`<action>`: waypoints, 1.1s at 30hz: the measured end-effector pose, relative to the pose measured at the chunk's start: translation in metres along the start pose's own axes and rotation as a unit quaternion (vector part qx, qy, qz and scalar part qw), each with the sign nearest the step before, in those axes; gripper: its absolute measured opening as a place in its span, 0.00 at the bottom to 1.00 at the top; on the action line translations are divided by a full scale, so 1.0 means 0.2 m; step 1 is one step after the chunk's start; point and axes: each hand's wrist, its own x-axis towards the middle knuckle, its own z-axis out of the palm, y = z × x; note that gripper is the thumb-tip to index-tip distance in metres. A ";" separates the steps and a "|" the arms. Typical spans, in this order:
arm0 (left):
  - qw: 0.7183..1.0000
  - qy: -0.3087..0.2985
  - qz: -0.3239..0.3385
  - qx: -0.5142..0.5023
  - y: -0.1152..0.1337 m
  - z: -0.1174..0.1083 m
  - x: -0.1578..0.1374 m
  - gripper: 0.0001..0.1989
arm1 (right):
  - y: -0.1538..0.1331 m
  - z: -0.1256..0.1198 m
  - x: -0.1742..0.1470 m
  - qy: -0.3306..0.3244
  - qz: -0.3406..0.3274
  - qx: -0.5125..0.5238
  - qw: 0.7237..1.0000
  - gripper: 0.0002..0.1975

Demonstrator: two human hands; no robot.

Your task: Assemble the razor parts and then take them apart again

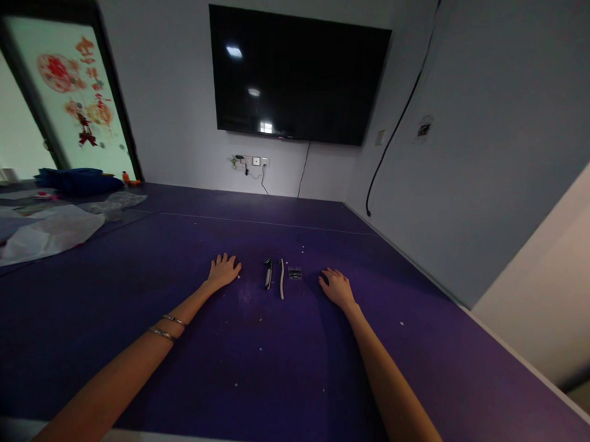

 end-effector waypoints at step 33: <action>0.990 -0.085 0.036 -0.108 0.59 -0.13 -0.02 0.15 | -0.02 -0.03 -0.02 0.009 0.000 0.013 1.000 0.22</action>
